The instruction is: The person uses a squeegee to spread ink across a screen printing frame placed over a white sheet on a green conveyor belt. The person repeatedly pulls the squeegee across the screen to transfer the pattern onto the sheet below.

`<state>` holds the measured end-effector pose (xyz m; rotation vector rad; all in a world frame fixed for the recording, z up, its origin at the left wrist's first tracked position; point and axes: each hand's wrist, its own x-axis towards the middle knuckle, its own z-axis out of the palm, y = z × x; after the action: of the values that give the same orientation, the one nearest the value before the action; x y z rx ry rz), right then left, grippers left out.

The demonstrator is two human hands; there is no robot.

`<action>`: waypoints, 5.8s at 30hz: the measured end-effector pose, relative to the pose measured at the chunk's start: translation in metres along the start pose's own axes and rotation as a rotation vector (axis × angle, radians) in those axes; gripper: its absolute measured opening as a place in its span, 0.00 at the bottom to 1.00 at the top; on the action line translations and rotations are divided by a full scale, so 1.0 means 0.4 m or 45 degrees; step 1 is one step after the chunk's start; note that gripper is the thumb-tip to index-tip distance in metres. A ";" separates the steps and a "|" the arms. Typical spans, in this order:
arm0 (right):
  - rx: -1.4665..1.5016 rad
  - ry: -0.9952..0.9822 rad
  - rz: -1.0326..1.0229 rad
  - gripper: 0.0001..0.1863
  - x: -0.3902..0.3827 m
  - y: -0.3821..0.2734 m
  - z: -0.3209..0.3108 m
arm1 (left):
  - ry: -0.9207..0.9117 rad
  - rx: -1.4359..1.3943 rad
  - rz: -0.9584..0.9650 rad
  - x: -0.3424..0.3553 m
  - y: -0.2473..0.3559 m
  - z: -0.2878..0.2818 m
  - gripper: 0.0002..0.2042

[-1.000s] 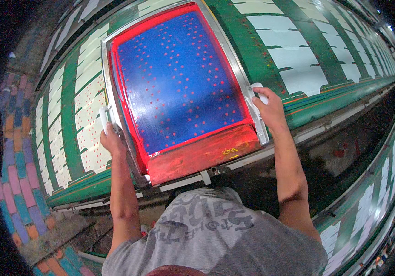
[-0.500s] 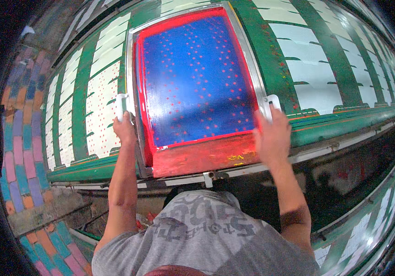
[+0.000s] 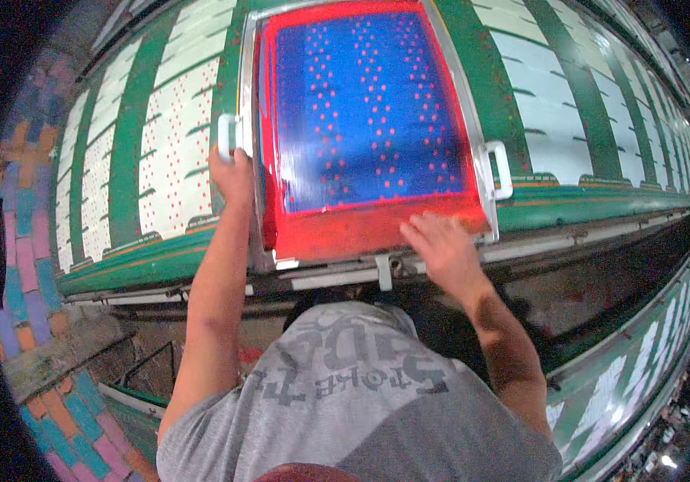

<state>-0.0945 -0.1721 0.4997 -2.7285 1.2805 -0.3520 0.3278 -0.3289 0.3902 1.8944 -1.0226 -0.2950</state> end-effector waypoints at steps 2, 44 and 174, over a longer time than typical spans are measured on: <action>0.028 0.011 0.015 0.28 0.049 -0.021 -0.007 | 0.023 0.023 0.055 0.007 -0.012 0.008 0.26; -0.127 0.087 -0.031 0.12 0.693 0.278 0.171 | 0.023 -0.060 0.112 0.005 -0.015 0.010 0.30; 0.883 0.457 0.823 0.19 0.015 0.564 -0.200 | 0.035 -0.241 -0.270 0.036 0.062 0.053 0.21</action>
<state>-0.2790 -0.3208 0.5345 -1.6312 1.6310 -1.0013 0.3116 -0.3583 0.4021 1.8298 -0.7484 -0.4708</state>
